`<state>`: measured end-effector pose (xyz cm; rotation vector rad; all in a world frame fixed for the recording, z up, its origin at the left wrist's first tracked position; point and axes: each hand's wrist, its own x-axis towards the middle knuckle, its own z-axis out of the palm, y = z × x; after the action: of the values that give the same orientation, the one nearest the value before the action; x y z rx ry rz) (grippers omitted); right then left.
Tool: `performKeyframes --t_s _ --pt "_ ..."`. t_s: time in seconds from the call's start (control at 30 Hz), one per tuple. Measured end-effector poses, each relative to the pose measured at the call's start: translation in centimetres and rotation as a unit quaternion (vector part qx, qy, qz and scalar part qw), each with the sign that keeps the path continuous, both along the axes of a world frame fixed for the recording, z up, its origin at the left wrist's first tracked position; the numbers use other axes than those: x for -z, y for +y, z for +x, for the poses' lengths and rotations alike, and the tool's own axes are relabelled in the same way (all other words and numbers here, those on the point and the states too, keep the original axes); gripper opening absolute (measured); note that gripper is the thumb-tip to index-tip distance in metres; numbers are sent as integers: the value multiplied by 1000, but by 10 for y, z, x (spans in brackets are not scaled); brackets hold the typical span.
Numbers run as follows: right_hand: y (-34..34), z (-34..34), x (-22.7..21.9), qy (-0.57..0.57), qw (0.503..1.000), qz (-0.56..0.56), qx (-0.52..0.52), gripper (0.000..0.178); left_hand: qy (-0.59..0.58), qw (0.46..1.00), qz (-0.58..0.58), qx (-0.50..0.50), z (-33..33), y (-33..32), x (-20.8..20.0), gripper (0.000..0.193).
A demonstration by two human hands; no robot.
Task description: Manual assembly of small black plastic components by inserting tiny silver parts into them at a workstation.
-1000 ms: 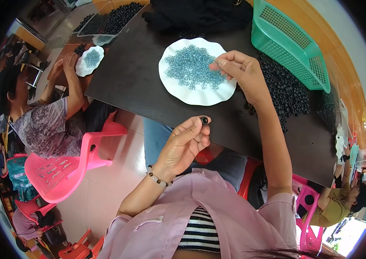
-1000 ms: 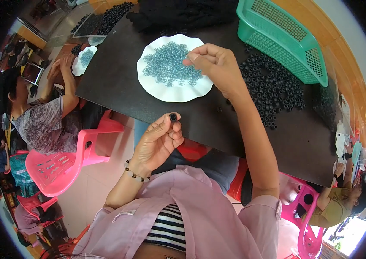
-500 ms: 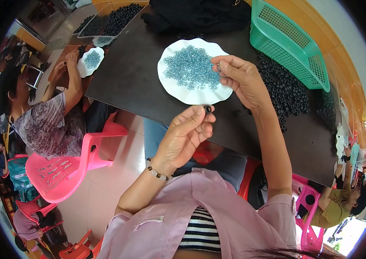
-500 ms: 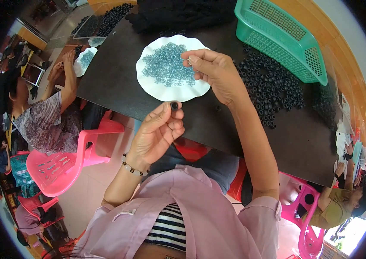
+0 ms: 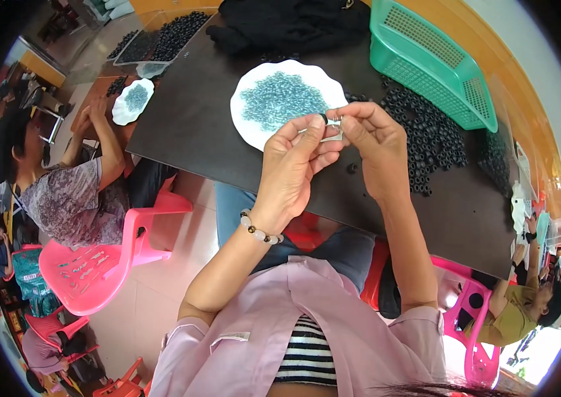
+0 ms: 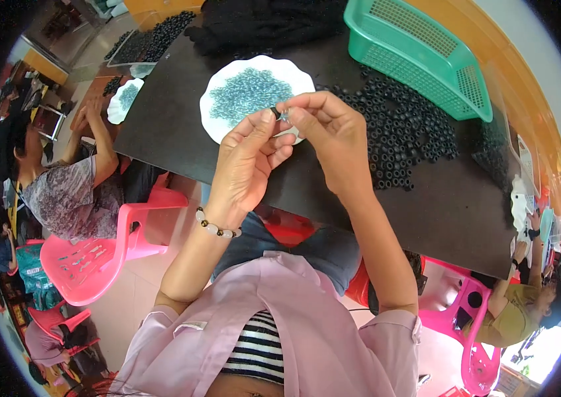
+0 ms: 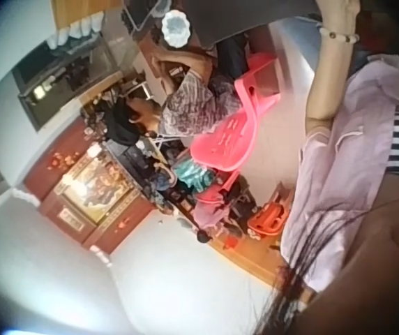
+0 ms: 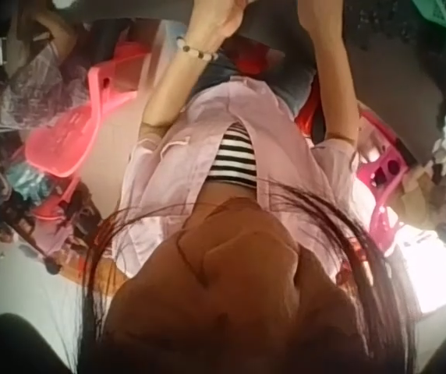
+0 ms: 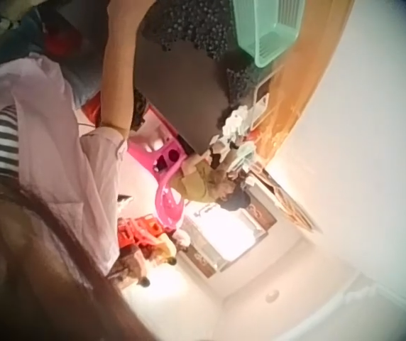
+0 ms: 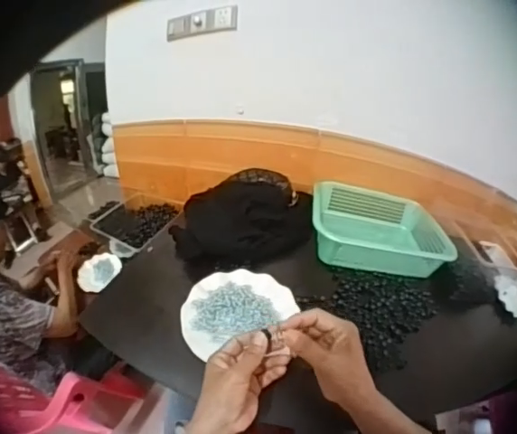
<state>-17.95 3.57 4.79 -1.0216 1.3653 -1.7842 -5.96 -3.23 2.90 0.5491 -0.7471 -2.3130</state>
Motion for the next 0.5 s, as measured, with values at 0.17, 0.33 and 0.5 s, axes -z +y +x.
performKeyframes --t_s 0.17,0.33,0.5 --pt "28 -4 11 -21 999 -15 36 12 10 999 -8 32 -17 17 8 24" --pt "37 -13 23 -20 994 -11 103 11 2 997 63 39 -37 30 18 22" --pt "48 -19 29 -36 992 5 118 14 -15 998 46 38 -43 36 19 19"
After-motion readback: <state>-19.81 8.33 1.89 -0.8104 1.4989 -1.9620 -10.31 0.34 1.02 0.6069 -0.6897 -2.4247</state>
